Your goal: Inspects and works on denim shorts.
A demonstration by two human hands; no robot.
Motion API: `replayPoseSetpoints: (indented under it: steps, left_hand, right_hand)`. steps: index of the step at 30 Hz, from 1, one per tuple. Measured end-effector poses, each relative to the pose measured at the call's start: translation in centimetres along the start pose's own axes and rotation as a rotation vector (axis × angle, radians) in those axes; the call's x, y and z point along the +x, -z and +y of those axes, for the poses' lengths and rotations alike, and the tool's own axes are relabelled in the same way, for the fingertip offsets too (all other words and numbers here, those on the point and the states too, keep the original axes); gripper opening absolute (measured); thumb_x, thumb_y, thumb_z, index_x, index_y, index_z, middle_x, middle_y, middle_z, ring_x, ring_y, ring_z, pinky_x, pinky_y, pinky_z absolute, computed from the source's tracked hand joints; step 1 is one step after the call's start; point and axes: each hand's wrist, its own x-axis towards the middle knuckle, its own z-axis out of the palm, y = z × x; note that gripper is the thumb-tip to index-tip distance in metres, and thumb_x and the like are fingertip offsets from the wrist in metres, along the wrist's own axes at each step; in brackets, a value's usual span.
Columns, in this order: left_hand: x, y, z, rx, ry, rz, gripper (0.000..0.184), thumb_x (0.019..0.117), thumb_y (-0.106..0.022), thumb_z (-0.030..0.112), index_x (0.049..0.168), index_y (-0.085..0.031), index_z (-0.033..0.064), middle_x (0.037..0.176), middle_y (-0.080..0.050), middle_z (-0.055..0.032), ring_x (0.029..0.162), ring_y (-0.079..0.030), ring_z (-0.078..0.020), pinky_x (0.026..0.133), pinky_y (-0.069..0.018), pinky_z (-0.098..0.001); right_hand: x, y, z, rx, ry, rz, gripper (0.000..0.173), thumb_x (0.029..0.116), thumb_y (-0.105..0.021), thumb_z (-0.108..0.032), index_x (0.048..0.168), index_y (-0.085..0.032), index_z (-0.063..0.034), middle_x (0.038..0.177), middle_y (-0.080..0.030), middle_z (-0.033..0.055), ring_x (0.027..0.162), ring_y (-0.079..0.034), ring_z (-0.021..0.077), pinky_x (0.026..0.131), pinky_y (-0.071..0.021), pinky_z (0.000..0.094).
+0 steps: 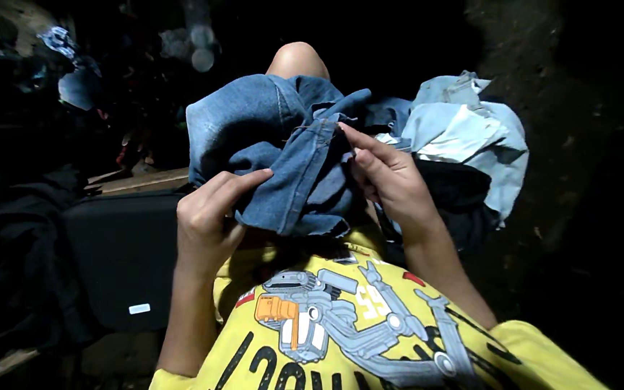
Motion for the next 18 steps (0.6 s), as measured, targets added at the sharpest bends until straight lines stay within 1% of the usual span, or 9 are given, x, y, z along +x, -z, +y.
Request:
replayPoseSetpoints:
  steps: [2,4,6,8,10,12,13,15,18]
  left_hand:
    - [0.9,2.1,0.3,-0.060,0.057,-0.164,0.036,0.0922,-0.066,0.030,0.119,-0.073,0.0078,0.117,-0.063,-0.0066,0.109,-0.059,-0.0103,0.094,-0.0495,-0.0252]
    - [2.2,3.6,1.9,-0.067,0.064,-0.214,0.048,0.0881,-0.069,0.044,0.125,-0.071,0.0125,0.135,-0.054,-0.0050,0.123,-0.053,-0.0125,0.102,-0.0473,-0.0296]
    - [3.9,3.0,4.7,-0.017,0.019,-0.173,0.050,0.0861,-0.071,0.050,0.119,-0.071,0.0130,0.127,-0.057,-0.0035,0.118,-0.053,-0.0118,0.098,-0.0465,-0.0296]
    - [5.3,0.9,6.7,0.111,-0.055,-0.208,0.052,0.0862,-0.072,0.055,0.114,-0.073,0.0114,0.112,-0.064,-0.0091,0.103,-0.058,-0.0227,0.085,-0.0451,-0.0410]
    - [5.9,-0.9,6.9,0.303,-0.144,-0.306,0.046,0.0901,-0.068,0.048,0.117,-0.072,0.0104,0.105,-0.066,-0.0121,0.095,-0.061,-0.0311,0.077,-0.0448,-0.0462]
    - [5.7,-1.6,6.3,0.380,-0.173,-0.340,0.026,0.0951,-0.065,0.027,0.110,-0.073,0.0079,0.098,-0.067,-0.0130,0.087,-0.064,-0.0322,0.070,-0.0479,-0.0444]
    - [5.4,-1.5,6.1,0.370,-0.175,-0.343,0.018,0.0966,-0.063,0.019,0.104,-0.075,0.0075,0.094,-0.068,-0.0119,0.084,-0.065,-0.0304,0.069,-0.0500,-0.0418]
    - [4.8,-1.3,5.9,0.322,-0.170,-0.330,0.015,0.0954,-0.061,0.009,0.095,-0.076,0.0072,0.089,-0.067,-0.0093,0.081,-0.065,-0.0261,0.067,-0.0514,-0.0356]
    - [3.9,-1.1,5.3,0.273,-0.146,-0.334,0.016,0.0933,-0.060,0.005,0.090,-0.076,0.0076,0.087,-0.067,-0.0077,0.081,-0.064,-0.0234,0.068,-0.0508,-0.0328]
  right_hand:
    - [-0.2,0.4,-0.1,0.127,-0.065,-0.036,0.038,0.1088,-0.047,-0.023,0.144,-0.059,-0.0170,0.072,-0.055,-0.0090,0.048,-0.039,-0.0041,0.041,-0.0333,0.0102]
    - [-0.3,0.9,0.0,0.197,-0.081,-0.064,0.039,0.1080,-0.049,-0.030,0.145,-0.058,-0.0210,0.072,-0.054,-0.0085,0.049,-0.041,-0.0030,0.042,-0.0347,0.0104]
    - [-0.3,1.1,0.1,0.233,-0.071,-0.094,0.043,0.1048,-0.056,-0.034,0.146,-0.056,-0.0233,0.074,-0.054,-0.0101,0.050,-0.041,-0.0044,0.043,-0.0339,0.0096]
    - [-0.3,1.0,0.1,0.227,-0.040,-0.114,0.048,0.1016,-0.062,-0.029,0.148,-0.054,-0.0233,0.084,-0.062,-0.0116,0.052,-0.042,-0.0070,0.044,-0.0341,0.0082]
    - [-0.3,0.6,0.2,0.120,0.039,-0.050,0.046,0.1023,-0.060,-0.021,0.148,-0.055,-0.0164,0.093,-0.067,-0.0106,0.054,-0.044,-0.0081,0.046,-0.0363,0.0082]
    - [-0.2,0.5,0.6,-0.228,0.206,0.070,0.042,0.1022,-0.058,-0.014,0.143,-0.058,-0.0066,0.108,-0.070,-0.0053,0.070,-0.054,-0.0074,0.061,-0.0464,0.0092]
    - [-0.1,0.4,1.0,-0.458,0.274,0.142,0.040,0.1014,-0.060,-0.014,0.141,-0.062,-0.0071,0.107,-0.070,0.0015,0.079,-0.061,-0.0005,0.070,-0.0515,0.0158]
    - [0.8,0.4,2.5,-0.797,0.345,0.274,0.037,0.1008,-0.061,-0.017,0.137,-0.067,-0.0137,0.090,-0.063,0.0088,0.071,-0.059,0.0152,0.058,-0.0475,0.0302]
    - [3.2,2.8,4.8,-0.973,0.172,0.422,0.035,0.1033,-0.057,-0.025,0.135,-0.069,-0.0175,0.098,-0.068,0.0188,0.080,-0.066,0.0338,0.065,-0.0523,0.0507]
